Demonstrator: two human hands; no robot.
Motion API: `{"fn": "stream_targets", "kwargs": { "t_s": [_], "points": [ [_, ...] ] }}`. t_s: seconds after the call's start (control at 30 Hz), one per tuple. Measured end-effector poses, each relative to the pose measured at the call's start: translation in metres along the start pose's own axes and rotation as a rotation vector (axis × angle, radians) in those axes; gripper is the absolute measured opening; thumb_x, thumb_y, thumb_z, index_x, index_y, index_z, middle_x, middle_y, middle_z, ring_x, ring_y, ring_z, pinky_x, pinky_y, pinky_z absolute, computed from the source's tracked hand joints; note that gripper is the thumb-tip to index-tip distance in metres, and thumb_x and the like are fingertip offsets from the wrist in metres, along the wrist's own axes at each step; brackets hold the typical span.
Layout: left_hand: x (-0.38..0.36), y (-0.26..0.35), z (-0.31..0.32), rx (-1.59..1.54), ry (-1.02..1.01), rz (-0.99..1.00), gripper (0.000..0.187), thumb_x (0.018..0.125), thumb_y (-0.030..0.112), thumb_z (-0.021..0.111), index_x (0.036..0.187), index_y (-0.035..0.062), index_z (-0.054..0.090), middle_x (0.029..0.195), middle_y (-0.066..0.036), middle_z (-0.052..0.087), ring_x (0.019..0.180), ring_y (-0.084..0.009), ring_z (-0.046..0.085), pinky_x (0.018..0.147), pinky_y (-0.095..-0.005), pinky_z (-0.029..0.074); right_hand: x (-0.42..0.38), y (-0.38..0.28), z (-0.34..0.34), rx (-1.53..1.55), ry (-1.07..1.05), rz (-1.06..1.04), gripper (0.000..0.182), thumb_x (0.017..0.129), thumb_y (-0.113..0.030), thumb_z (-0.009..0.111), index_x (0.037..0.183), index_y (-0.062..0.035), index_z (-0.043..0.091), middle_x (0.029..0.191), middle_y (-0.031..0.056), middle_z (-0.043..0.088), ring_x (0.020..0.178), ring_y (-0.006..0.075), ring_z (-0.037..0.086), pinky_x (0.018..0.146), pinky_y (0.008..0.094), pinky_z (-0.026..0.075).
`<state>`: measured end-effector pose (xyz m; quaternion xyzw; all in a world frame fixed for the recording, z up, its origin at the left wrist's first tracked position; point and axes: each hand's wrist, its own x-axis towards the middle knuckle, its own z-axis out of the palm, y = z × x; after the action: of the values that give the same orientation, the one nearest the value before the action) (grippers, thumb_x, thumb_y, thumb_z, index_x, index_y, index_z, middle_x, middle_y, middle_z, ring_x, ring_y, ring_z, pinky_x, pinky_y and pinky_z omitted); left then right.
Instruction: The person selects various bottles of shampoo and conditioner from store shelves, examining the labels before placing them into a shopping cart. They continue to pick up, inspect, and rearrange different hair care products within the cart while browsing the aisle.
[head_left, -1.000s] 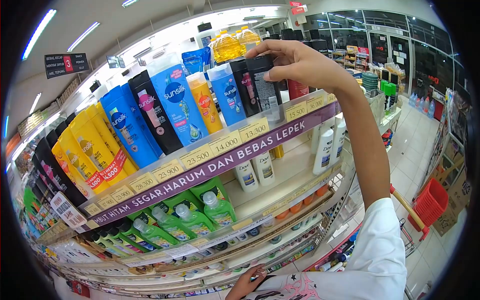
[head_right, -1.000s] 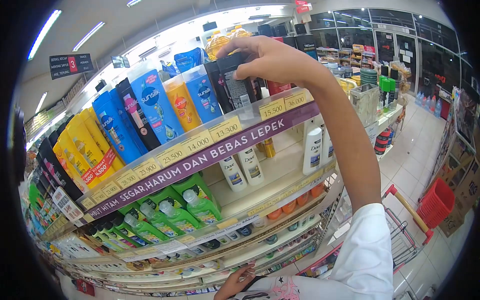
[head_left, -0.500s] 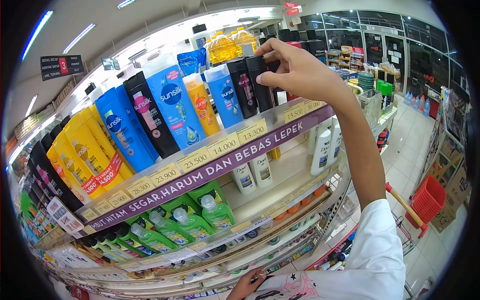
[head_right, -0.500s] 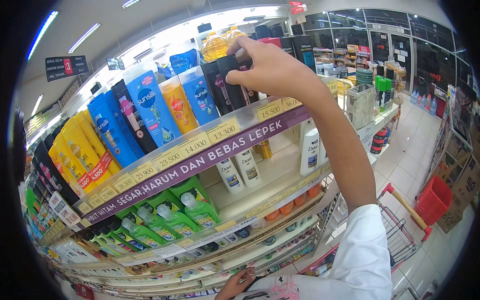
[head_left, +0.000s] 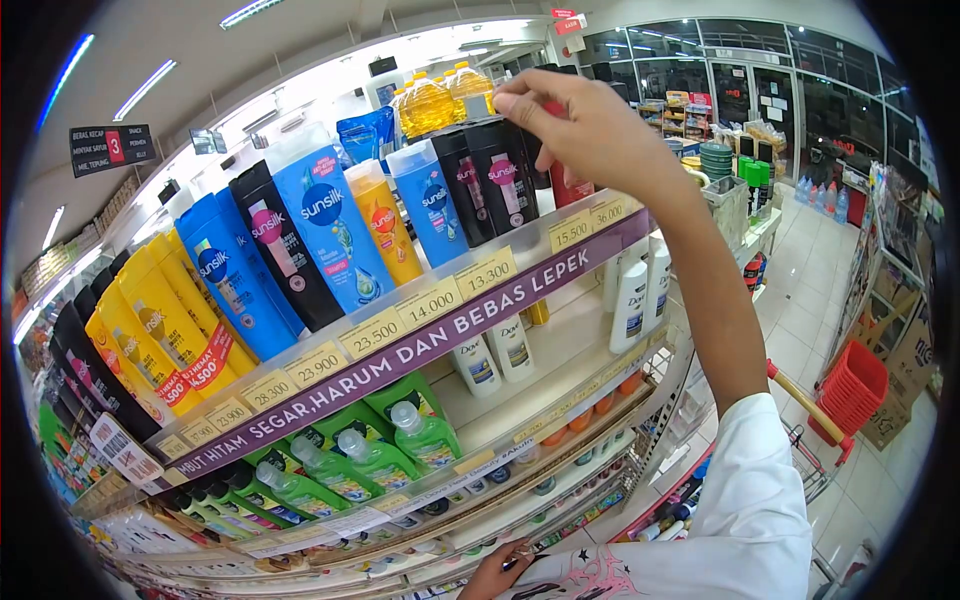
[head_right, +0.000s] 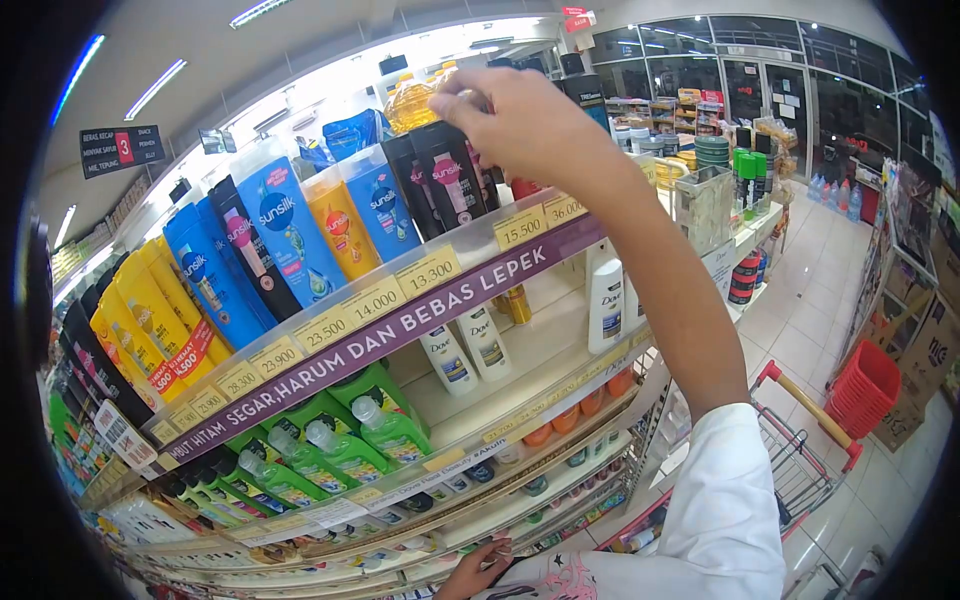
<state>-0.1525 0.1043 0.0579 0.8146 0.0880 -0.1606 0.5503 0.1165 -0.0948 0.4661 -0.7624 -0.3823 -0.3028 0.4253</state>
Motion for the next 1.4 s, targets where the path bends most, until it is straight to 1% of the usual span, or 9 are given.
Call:
{"fn": "stream_targets", "kwargs": {
  "t_s": [0.13, 0.2, 0.27, 0.53, 0.6, 0.63, 0.83, 1.17, 1.4],
  "points": [
    [0.003, -0.006, -0.001, -0.033, -0.002, -0.002, 0.043, 0.099, 0.024, 0.056, 0.138, 0.0058, 0.049, 0.142, -0.015, 0.048, 0.125, -0.0292, 0.051, 0.102, -0.0382, 0.044, 0.01, 0.0, -0.001, -0.099, 0.032, -0.092, 0.04, 0.093, -0.042, 0.061, 0.12, -0.0127, 0.064, 0.085, 0.0093, 0.068, 0.059, 0.0102, 0.063, 0.051, 0.0262, 0.049],
    [0.011, -0.025, 0.001, -0.041, 0.021, 0.023, 0.043, 0.099, 0.024, 0.056, 0.138, 0.0057, 0.05, 0.14, -0.014, 0.051, 0.122, -0.0292, 0.053, 0.099, -0.0385, 0.045, 0.013, -0.003, 0.001, -0.315, -0.006, -0.134, 0.048, 0.087, -0.043, 0.064, 0.118, -0.0067, 0.064, 0.105, 0.0186, 0.067, 0.092, 0.0268, 0.068, 0.085, 0.0381, 0.053],
    [0.032, -0.068, 0.003, 0.057, 0.054, 0.264, 0.045, 0.093, 0.019, 0.066, 0.133, 0.0014, 0.052, 0.115, -0.013, 0.065, 0.101, -0.017, 0.062, 0.09, -0.0306, 0.048, 0.018, 0.004, 0.012, -0.383, -0.008, -0.203, 0.05, 0.083, -0.047, 0.067, 0.116, -0.0087, 0.065, 0.101, 0.0176, 0.067, 0.085, 0.0256, 0.067, 0.081, 0.0368, 0.053],
    [0.034, -0.082, 0.002, 0.086, 0.078, 0.248, 0.043, 0.093, 0.017, 0.066, 0.131, 0.001, 0.054, 0.122, -0.015, 0.063, 0.102, -0.016, 0.062, 0.09, -0.0297, 0.048, 0.027, -0.008, -0.003, -0.476, -0.115, -0.214, 0.044, 0.077, -0.039, 0.072, 0.108, -0.0089, 0.067, 0.096, 0.0173, 0.067, 0.086, 0.0283, 0.065, 0.08, 0.0376, 0.052],
    [0.039, -0.098, 0.005, -0.065, 0.111, 0.314, 0.04, 0.093, 0.014, 0.065, 0.129, 0.0, 0.056, 0.119, -0.012, 0.065, 0.097, -0.0147, 0.063, 0.088, -0.0292, 0.048, 0.032, -0.002, -0.006, -0.46, 0.053, -0.291, 0.041, 0.077, -0.036, 0.072, 0.107, -0.0096, 0.067, 0.091, 0.0153, 0.066, 0.082, 0.0259, 0.064, 0.077, 0.0363, 0.051],
    [0.006, -0.021, -0.006, 0.058, 0.038, 0.022, 0.042, 0.099, 0.024, 0.057, 0.137, 0.0055, 0.051, 0.136, -0.014, 0.054, 0.118, -0.029, 0.055, 0.096, -0.0389, 0.046, 0.032, -0.008, -0.01, -0.463, 0.044, -0.272, 0.04, 0.077, -0.036, 0.072, 0.107, -0.0102, 0.068, 0.087, 0.0121, 0.064, 0.078, 0.0226, 0.062, 0.074, 0.0341, 0.05],
    [0.008, -0.026, -0.007, 0.064, 0.068, 0.056, 0.043, 0.098, 0.026, 0.058, 0.136, 0.005, 0.052, 0.13, -0.014, 0.058, 0.117, -0.0286, 0.056, 0.093, -0.0393, 0.046, 0.035, -0.015, -0.011, -0.431, 0.004, -0.252, 0.04, 0.078, -0.035, 0.073, 0.108, -0.0086, 0.067, 0.081, 0.0083, 0.064, 0.073, 0.0174, 0.062, 0.068, 0.0324, 0.051],
    [0.014, -0.045, -0.006, 0.022, 0.063, 0.119, 0.044, 0.098, 0.026, 0.06, 0.136, 0.0044, 0.052, 0.118, -0.014, 0.063, 0.104, -0.0251, 0.058, 0.091, -0.036, 0.045, 0.035, -0.008, 0.014, -0.28, -0.209, -0.123, 0.038, 0.082, -0.029, 0.074, 0.108, -0.0039, 0.064, 0.087, 0.0121, 0.067, 0.065, 0.0158, 0.065, 0.063, 0.0302, 0.056],
    [0.004, -0.033, -0.006, 0.004, 0.119, 0.065, 0.042, 0.098, 0.025, 0.059, 0.135, 0.0048, 0.053, 0.129, -0.013, 0.058, 0.107, -0.0248, 0.059, 0.091, -0.0368, 0.047, 0.036, -0.011, 0.015, -0.198, -0.23, -0.011, 0.036, 0.083, -0.028, 0.074, 0.109, -0.0039, 0.066, 0.095, 0.0139, 0.068, 0.068, 0.0158, 0.067, 0.064, 0.0287, 0.058]
  ]
}}
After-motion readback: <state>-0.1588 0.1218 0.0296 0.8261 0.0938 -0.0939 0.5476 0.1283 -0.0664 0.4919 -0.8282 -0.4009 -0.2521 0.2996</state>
